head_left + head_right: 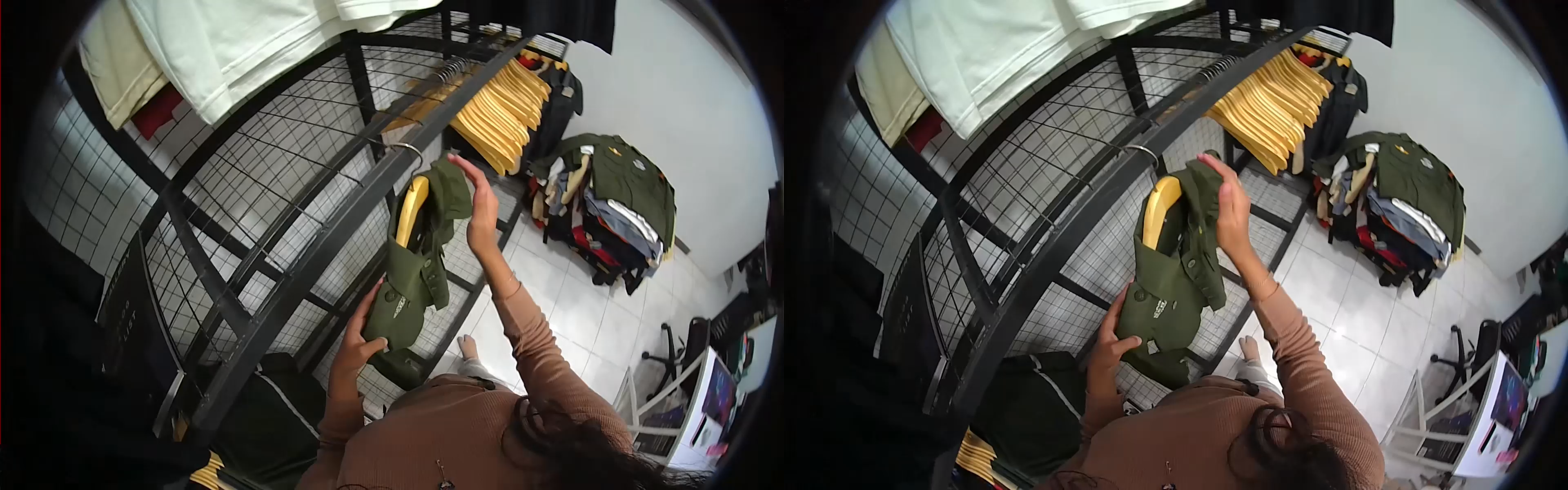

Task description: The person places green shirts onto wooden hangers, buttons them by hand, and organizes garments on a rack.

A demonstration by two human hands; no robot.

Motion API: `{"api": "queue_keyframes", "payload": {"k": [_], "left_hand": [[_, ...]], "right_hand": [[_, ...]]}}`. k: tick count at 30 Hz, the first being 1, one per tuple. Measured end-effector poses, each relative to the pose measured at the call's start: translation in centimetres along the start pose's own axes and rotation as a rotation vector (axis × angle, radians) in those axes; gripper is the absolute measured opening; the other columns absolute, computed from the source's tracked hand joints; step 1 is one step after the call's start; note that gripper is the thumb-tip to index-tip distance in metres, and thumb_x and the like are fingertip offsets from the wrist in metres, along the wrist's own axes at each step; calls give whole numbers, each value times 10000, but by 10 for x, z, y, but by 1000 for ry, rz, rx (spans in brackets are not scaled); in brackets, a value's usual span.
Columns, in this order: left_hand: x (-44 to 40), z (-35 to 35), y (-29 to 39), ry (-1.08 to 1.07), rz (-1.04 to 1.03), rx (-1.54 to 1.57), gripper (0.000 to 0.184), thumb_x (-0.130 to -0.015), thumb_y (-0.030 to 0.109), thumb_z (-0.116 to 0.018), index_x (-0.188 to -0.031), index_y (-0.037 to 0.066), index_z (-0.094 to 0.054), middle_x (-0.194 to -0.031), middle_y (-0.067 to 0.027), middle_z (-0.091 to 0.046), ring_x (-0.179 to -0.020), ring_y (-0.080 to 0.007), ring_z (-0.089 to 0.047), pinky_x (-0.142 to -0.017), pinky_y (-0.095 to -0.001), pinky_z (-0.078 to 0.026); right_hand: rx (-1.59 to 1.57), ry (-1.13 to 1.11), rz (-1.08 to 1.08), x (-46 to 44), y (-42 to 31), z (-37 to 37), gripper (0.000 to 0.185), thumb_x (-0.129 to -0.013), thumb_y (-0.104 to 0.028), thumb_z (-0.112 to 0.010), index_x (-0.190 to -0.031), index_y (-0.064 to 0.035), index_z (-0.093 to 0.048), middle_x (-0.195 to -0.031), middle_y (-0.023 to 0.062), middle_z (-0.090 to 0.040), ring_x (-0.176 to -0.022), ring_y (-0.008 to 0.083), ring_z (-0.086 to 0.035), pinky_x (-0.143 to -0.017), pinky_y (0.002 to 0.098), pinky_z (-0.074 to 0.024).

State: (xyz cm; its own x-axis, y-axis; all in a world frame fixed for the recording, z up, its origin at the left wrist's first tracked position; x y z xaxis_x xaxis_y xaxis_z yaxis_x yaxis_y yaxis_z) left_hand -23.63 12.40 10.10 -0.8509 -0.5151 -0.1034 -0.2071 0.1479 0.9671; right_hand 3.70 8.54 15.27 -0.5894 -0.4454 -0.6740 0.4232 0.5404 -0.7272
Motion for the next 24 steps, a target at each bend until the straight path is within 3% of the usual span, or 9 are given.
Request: {"api": "queue_keyframes", "payload": {"k": [3,6,10,14,17,21,24], "left_hand": [[0,2,-4,32,3,-10,875,-596,-38,-566,-1416,-10,-264,-1464,-113,-294,-1338,-220,-299,-1084,-326,-214],[0,3,-8,50,-4,-46,869,-602,-29,-595,-1410,-17,-276,-1465,-118,-293,-1347,-223,-285,-1092,-332,-194],[-4,2,-8,72,-14,-38,863,-613,-17,-625,-1405,-25,-281,-1469,-123,-289,-1355,-227,-270,-1100,-339,-169],[5,1,-15,132,-19,-15,862,-615,-14,-639,-1399,-35,-283,-1466,-132,-291,-1358,-230,-262,-1103,-338,-160],[8,-2,-7,219,51,-48,863,-618,-12,-649,-1400,-33,-284,-1454,-142,-313,-1355,-228,-264,-1102,-335,-158],[17,4,-19,353,93,-53,848,-615,-59,-626,-1396,-30,-298,-1434,-133,-343,-1339,-217,-285,-1093,-329,-180],[17,10,-22,328,61,-26,836,-607,-110,-599,-1391,-22,-320,-1404,-109,-382,-1305,-207,-335,-1069,-322,-232]], "right_hand": [[-123,-148,6,-39,20,-2,451,-990,-291,-307,-1130,56,-559,-1140,176,-580,-1042,267,-539,-951,351,-362],[136,-455,51,-55,78,-1,393,-974,-228,-314,-966,55,-587,-975,174,-596,-910,290,-544,-886,366,-378],[245,-243,321,-53,107,-5,314,-946,-159,-328,-846,40,-550,-850,163,-549,-834,314,-517,-864,375,-371],[240,-147,401,-56,130,-10,328,-951,-165,-298,-809,30,-520,-805,165,-510,-768,329,-483,-778,358,-376],[206,-179,326,-59,141,-16,247,-924,-101,-357,-788,28,-517,-786,152,-504,-780,311,-491,-807,379,-366],[197,-231,285,-64,154,-21,240,-923,-113,-386,-787,21,-532,-780,147,-521,-772,305,-490,-754,366,-360],[142,-231,294,-72,157,-24,263,-926,-137,-409,-764,20,-544,-755,146,-540,-748,309,-501,-726,364,-365]]}}
Point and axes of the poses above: each hand's wrist, its own x-axis away from the middle knuckle, its own z-axis out of the back of the hand, y = z × x, the point moved 1 cm from there along -x, towards the middle knuckle
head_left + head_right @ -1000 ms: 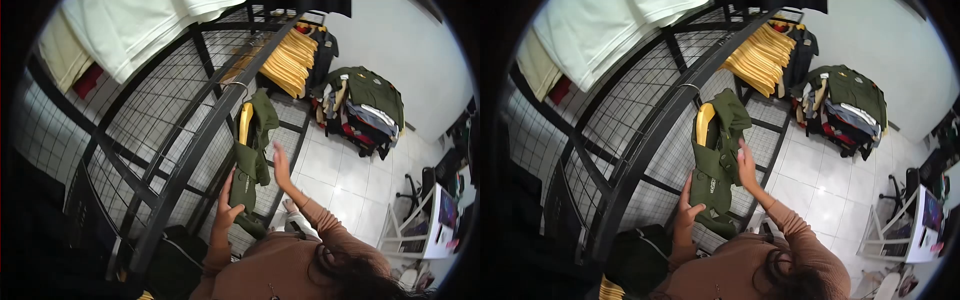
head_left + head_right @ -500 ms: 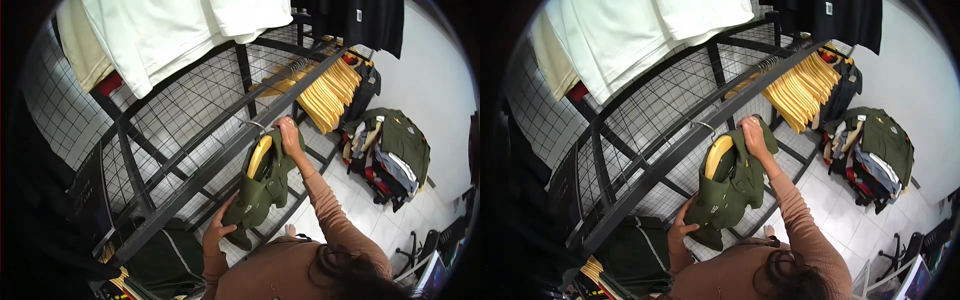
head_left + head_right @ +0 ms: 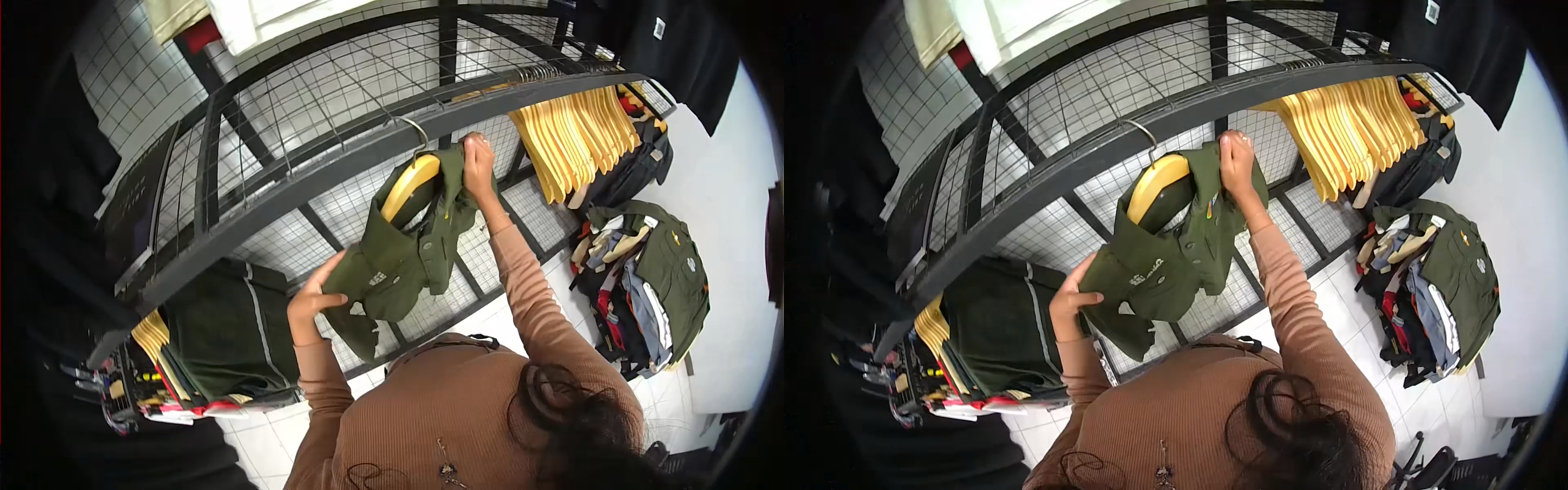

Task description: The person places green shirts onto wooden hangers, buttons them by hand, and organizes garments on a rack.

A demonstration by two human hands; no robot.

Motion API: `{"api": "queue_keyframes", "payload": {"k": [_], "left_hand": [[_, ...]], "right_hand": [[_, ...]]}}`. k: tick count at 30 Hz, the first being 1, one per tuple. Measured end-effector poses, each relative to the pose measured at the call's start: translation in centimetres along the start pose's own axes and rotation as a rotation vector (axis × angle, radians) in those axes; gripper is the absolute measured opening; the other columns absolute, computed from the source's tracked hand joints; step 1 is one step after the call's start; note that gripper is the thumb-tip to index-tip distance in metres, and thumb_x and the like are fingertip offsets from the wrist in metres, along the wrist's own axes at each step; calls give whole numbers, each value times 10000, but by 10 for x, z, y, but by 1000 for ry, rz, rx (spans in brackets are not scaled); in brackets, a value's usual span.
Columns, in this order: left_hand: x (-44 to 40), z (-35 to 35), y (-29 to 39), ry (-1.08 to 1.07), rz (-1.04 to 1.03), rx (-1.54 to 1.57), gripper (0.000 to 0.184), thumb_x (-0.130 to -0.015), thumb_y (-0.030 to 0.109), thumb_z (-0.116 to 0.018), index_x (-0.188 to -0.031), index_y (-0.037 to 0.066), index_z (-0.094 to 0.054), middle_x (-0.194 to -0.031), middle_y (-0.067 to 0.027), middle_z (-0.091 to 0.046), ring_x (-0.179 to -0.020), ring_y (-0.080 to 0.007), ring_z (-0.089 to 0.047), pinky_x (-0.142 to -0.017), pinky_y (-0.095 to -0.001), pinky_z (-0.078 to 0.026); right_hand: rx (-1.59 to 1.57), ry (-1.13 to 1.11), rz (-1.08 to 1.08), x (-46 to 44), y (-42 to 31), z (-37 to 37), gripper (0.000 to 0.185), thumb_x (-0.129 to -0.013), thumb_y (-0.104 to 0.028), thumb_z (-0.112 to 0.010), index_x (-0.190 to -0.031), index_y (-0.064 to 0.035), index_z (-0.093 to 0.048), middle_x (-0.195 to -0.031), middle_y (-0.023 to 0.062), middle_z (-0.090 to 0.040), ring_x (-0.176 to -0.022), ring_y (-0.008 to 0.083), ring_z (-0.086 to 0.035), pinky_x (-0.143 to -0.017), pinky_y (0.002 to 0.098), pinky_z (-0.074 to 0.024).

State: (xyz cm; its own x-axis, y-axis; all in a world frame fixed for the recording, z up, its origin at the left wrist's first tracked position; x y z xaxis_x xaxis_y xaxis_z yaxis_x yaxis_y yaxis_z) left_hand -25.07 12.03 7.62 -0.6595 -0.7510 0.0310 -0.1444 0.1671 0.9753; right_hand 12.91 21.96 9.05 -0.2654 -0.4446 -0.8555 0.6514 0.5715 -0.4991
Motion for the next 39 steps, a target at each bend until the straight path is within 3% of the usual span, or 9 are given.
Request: {"api": "queue_keyframes", "payload": {"k": [3,7,11,16,19,23,27,34,39], "left_hand": [[1,2,5,-30,-1,-16,824,-608,-136,-583,-1385,-17,-337,-1375,-89,-410,-1269,-200,-379,-1046,-312,-271],[10,2,22,21,30,-186,790,-645,-110,-582,-1388,-2,-338,-1356,-94,-428,-1248,-189,-396,-1031,-303,-291],[24,-19,63,66,72,-577,722,-704,-44,-606,-1378,17,-353,-1355,-111,-444,-1234,-212,-430,-1047,-351,-285],[22,-69,93,486,-223,-1123,629,-762,95,-651,-1342,46,-411,-1291,-131,-504,-1179,-268,-490,-1037,-362,-309],[-5,-100,97,806,-371,-1425,586,-810,278,-640,-1306,41,-437,-1205,-119,-564,-1110,-310,-525,-1026,-466,-299],[-48,-104,63,856,-514,-1292,448,-796,289,-641,-1160,43,-548,-1016,-98,-612,-939,-269,-568,-851,-356,-396],[-60,-95,44,966,-619,-1473,289,-810,296,-624,-941,40,-607,-809,-76,-587,-755,-255,-532,-701,-353,-368],[-60,-101,45,941,-667,-1455,306,-829,310,-612,-912,16,-607,-811,-91,-594,-741,-274,-533,-706,-353,-372],[-72,-100,77,642,-603,-1138,290,-855,303,-597,-939,26,-612,-862,-95,-616,-781,-236,-565,-722,-309,-395]], "right_hand": [[-14,-34,2,-9,12,4,296,-932,-163,-425,-741,25,-549,-722,155,-554,-716,323,-513,-698,373,-379],[-213,-224,-354,3,75,14,406,-942,-242,-402,-699,47,-553,-651,173,-531,-625,301,-509,-634,381,-393],[192,-467,-455,40,145,30,487,-956,-355,-402,-759,36,-616,-691,212,-596,-694,303,-604,-666,405,-446],[-147,-101,-379,-9,29,50,383,-965,-273,-419,-858,30,-628,-770,133,-631,-762,222,-608,-737,321,-461],[-295,-186,-231,-34,-54,50,328,-958,-206,-432,-862,51,-611,-795,110,-622,-772,194,-593,-743,304,-456],[-176,-585,-289,-11,-95,30,276,-926,-164,-449,-832,51,-594,-775,137,-589,-759,243,-576,-688,309,-431],[132,-235,138,27,-60,20,208,-897,-130,-452,-908,20,-595,-870,148,-581,-833,276,-561,-714,355,-411],[223,130,173,37,-103,37,296,-789,-46,-559,-1083,-9,-570,-1113,178,-525,-1051,301,-489,-839,439,-376],[39,-221,285,64,-155,42,323,-787,-74,-597,-1105,-32,-560,-1129,139,-536,-842,301,-590,-745,420,-467]]}}
Point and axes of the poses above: each hand's wrist, its own x-axis away from the middle knuckle, its own z-axis out of the back of the hand, y = z × x, the point moved 1 cm from there along -x, towards the middle knuckle
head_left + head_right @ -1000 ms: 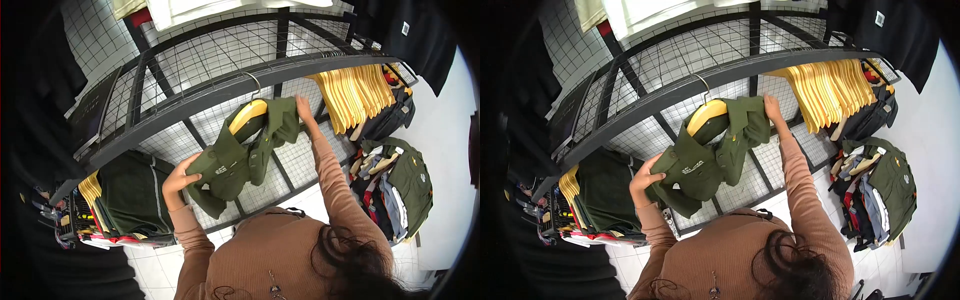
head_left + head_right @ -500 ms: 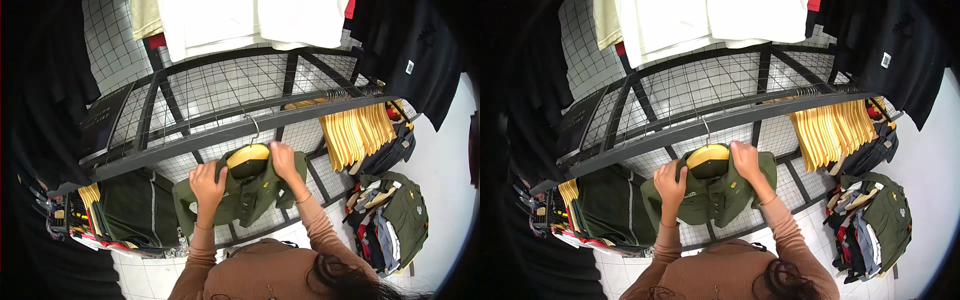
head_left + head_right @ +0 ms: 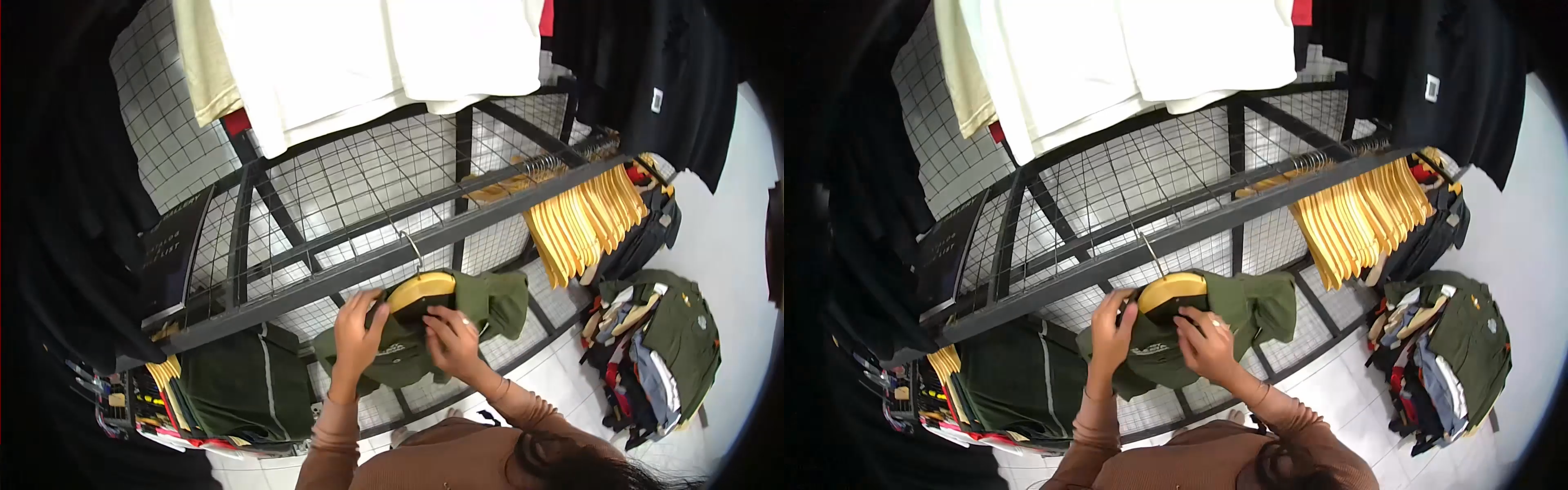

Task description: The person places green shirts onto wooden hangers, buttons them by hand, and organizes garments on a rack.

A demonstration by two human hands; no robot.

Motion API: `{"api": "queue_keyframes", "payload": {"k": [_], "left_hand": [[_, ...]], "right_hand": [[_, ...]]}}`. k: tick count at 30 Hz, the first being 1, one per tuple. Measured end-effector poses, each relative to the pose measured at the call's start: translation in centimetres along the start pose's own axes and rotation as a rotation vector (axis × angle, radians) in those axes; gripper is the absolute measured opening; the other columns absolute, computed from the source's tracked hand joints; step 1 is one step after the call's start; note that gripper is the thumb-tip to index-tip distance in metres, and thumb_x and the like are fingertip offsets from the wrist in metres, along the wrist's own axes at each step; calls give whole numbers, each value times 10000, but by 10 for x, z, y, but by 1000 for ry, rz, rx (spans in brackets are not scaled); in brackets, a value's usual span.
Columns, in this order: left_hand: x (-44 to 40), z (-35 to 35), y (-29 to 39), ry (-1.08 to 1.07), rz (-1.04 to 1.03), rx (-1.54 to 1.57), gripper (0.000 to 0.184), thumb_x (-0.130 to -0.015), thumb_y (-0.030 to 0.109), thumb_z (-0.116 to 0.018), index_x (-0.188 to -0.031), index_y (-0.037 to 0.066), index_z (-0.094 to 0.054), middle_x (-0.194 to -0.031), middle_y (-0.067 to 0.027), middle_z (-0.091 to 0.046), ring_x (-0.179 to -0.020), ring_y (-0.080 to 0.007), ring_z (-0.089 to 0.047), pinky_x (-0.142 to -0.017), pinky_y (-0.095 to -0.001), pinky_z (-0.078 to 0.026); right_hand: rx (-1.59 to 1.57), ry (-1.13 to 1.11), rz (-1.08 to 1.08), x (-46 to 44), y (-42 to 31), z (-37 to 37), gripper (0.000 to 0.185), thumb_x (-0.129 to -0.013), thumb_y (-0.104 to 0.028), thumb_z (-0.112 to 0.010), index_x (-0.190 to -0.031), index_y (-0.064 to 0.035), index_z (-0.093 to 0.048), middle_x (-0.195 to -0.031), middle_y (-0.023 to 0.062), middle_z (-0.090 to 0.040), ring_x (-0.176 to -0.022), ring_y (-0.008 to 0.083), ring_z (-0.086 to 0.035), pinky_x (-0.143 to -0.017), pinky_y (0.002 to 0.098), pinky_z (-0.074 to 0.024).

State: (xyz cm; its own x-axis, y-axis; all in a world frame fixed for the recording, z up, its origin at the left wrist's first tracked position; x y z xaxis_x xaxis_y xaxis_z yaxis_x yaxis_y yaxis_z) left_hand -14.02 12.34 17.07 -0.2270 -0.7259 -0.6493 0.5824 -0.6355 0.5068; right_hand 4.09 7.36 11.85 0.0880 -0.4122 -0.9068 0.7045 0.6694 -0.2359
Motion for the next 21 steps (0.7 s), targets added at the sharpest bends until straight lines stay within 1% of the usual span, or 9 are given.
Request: {"api": "queue_keyframes", "payload": {"k": [2,3,5,7,11,16,18,20,21], "left_hand": [[-24,1,2,-167,164,299,277,-860,329,-592,-929,62,-618,-851,-96,-613,-782,-237,-573,-678,-335,-431],[-35,0,-3,-186,161,298,277,-860,329,-592,-929,62,-618,-851,-96,-613,-782,-237,-573,-678,-335,-431],[-56,-14,-28,-492,361,411,228,-870,207,-583,-1015,34,-617,-932,-17,-632,-783,-92,-549,-674,-232,-412],[-74,-43,-86,-522,342,418,230,-867,207,-584,-1018,37,-617,-928,-14,-627,-777,-90,-542,-675,-233,-413],[-98,-37,-121,-469,135,469,237,-857,208,-590,-1031,48,-617,-912,-3,-609,-755,-86,-514,-676,-237,-416],[-106,-67,-72,-844,-224,464,250,-844,208,-598,-1046,62,-618,-892,10,-587,-727,-80,-480,-678,-242,-419],[-104,-67,-56,-907,-209,480,257,-839,208,-601,-1052,67,-618,-884,16,-578,-716,-77,-466,-678,-244,-421],[-98,-56,-42,-865,3,610,250,-846,213,-596,-1043,62,-621,-880,9,-583,-715,-90,-484,-664,-251,-422],[-96,-56,-40,-883,1,620,250,-846,213,-596,-1043,62,-621,-880,9,-583,-715,-90,-484,-664,-251,-422]], "right_hand": [[29,-241,-306,8,-15,-19,294,-787,-108,-622,-1067,-36,-568,-1106,122,-554,-789,313,-608,-678,399,-489],[40,-361,-455,12,-20,-25,282,-787,-126,-634,-1048,-38,-571,-1094,114,-563,-763,319,-618,-645,389,-500],[96,-426,-509,33,-22,-37,283,-786,-143,-642,-1041,-42,-575,-1088,112,-565,-770,314,-617,-631,386,-499],[198,-569,-588,58,-23,-51,286,-785,-178,-658,-1029,-49,-583,-1075,110,-568,-784,305,-617,-604,382,-496],[126,-282,-488,86,-42,-65,204,-803,-184,-625,-965,-64,-593,-1039,90,-551,-750,297,-607,-614,383,-503],[192,-58,-491,61,-46,-60,153,-809,-161,-616,-916,-54,-594,-1001,100,-567,-716,297,-604,-598,388,-492],[164,-107,-590,74,-31,-71,152,-813,-153,-613,-916,-44,-599,-984,107,-582,-698,303,-597,-599,392,-487],[166,-125,-653,83,-23,-75,151,-815,-150,-611,-916,-38,-602,-976,111,-589,-689,306,-593,-600,394,-484],[147,-95,-638,86,-24,-78,143,-817,-139,-614,-915,-35,-603,-941,105,-591,-679,283,-592,-591,378,-480]]}}
Point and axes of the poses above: each hand's wrist, its own x-axis away from the middle knuckle, its own z-axis out of the back of the hand, y = z × x, the point moved 1 cm from there along -x, towards the middle knuckle
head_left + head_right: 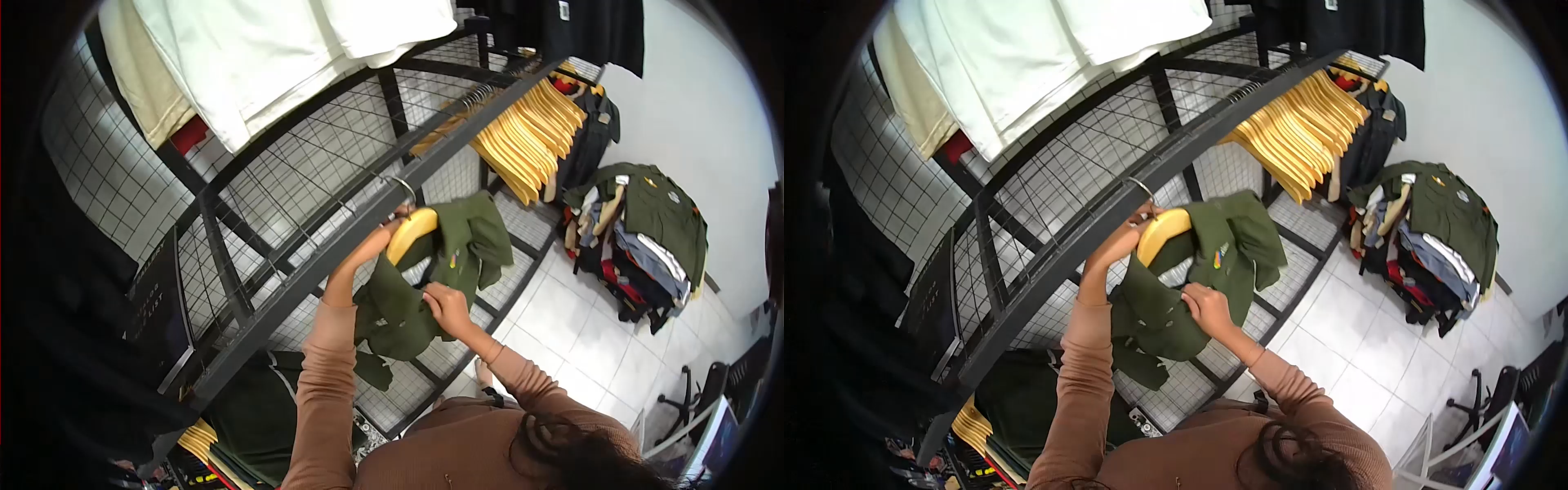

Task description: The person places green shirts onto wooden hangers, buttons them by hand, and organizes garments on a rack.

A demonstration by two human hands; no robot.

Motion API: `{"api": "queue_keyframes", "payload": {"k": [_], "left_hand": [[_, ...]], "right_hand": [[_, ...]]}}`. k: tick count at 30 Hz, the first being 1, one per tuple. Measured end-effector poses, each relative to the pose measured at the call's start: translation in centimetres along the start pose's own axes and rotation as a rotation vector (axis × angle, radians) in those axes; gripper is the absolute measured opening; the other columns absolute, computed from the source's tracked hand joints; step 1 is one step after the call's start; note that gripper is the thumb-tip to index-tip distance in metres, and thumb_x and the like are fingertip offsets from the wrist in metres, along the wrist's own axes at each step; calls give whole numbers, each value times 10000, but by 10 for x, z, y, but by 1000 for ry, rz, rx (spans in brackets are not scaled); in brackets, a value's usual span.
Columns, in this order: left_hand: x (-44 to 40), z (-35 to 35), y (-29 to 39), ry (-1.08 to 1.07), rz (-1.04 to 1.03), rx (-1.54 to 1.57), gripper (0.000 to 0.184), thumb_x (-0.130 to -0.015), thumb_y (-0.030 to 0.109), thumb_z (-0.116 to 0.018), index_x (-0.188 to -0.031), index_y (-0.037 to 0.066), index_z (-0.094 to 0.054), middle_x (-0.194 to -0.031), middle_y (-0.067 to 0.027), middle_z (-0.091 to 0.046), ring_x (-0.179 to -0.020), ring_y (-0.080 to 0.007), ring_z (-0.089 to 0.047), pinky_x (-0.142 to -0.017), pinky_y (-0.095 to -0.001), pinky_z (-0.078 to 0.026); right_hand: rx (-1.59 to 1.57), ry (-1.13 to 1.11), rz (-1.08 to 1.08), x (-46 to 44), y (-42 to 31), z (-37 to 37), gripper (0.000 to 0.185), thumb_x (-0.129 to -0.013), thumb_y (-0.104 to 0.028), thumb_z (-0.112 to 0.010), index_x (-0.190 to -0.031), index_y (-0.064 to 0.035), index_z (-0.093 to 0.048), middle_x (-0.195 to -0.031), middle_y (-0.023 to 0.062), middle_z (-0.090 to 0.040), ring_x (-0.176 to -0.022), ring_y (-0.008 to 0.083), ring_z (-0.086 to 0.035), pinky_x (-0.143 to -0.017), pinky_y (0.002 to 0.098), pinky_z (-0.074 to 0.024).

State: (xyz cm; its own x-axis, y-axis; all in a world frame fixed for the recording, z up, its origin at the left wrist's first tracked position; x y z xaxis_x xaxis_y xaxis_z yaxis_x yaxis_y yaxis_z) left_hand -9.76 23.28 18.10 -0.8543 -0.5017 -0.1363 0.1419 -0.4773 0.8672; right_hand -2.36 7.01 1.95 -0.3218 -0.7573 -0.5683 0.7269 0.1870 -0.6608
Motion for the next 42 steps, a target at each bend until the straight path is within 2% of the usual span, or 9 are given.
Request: {"api": "queue_keyframes", "payload": {"k": [4,7,9,12,15,19,34,38,42], "left_hand": [[14,-6,10,190,16,48,230,-862,211,-594,-1022,49,-627,-868,-7,-593,-705,-106,-503,-643,-262,-421],[51,-13,39,633,8,-203,211,-881,198,-579,-1005,35,-629,-856,-30,-596,-716,-114,-503,-652,-268,-409],[85,-28,43,820,-323,-123,172,-895,161,-559,-968,21,-626,-827,-59,-604,-721,-129,-513,-650,-289,-414],[148,-83,37,778,-346,-179,111,-885,92,-555,-917,-2,-604,-915,-91,-625,-781,-136,-579,-671,-286,-446],[172,-146,7,402,-18,61,132,-880,84,-568,-969,-6,-607,-982,-92,-618,-807,-133,-597,-725,-274,-472],[153,-177,-55,563,154,396,236,-876,112,-596,-1063,-32,-588,-1025,-86,-626,-848,-156,-612,-783,-276,-477],[66,-203,-62,1265,441,743,310,-856,174,-654,-1054,-59,-602,-986,-107,-655,-843,-147,-615,-760,-270,-477],[55,-211,-57,1493,247,826,250,-832,118,-678,-1000,-48,-597,-932,-106,-656,-800,-117,-607,-723,-243,-479],[47,-228,-45,1665,205,600,176,-813,45,-682,-944,-23,-586,-874,-74,-653,-816,-133,-608,-803,-239,-476]], "right_hand": [[-143,117,-52,18,-22,2,117,-824,-110,-624,-899,-24,-594,-850,81,-584,-646,207,-577,-560,324,-460],[-322,272,-175,20,-40,10,111,-829,-96,-633,-873,-16,-569,-809,57,-565,-620,147,-552,-530,281,-435],[-382,341,-255,23,-36,15,143,-822,-84,-646,-916,-11,-566,-844,42,-564,-668,106,-535,-534,243,-422],[-426,452,-316,21,-16,21,193,-814,-81,-660,-961,-8,-558,-847,33,-558,-660,78,-511,-528,219,-403],[-468,562,-369,11,1,25,253,-806,-87,-674,-1009,-5,-548,-819,30,-548,-594,62,-480,-513,208,-379],[-274,409,-306,-18,4,27,236,-795,-71,-682,-987,-3,-563,-765,13,-537,-580,40,-464,-496,203,-367],[-849,-159,-453,-29,49,48,164,-784,-6,-688,-881,34,-563,-676,-4,-531,-571,49,-509,-505,208,-415],[-926,-175,-373,-34,43,52,147,-784,-1,-687,-855,38,-565,-708,6,-541,-607,57,-521,-529,209,-438],[-1000,-315,-605,-31,38,60,121,-786,6,-679,-831,57,-579,-739,29,-550,-647,67,-533,-550,212,-450]]}}
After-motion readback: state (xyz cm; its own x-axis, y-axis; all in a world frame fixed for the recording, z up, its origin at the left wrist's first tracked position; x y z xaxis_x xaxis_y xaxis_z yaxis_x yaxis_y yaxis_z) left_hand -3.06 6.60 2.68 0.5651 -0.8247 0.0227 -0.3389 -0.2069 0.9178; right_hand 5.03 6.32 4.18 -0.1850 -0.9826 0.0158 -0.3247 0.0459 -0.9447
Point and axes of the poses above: each hand's wrist, its own x-axis away from the middle knuckle, its own z-axis out of the back of the hand, y = z × x, the point moved 1 cm from there along -x, towards the middle knuckle
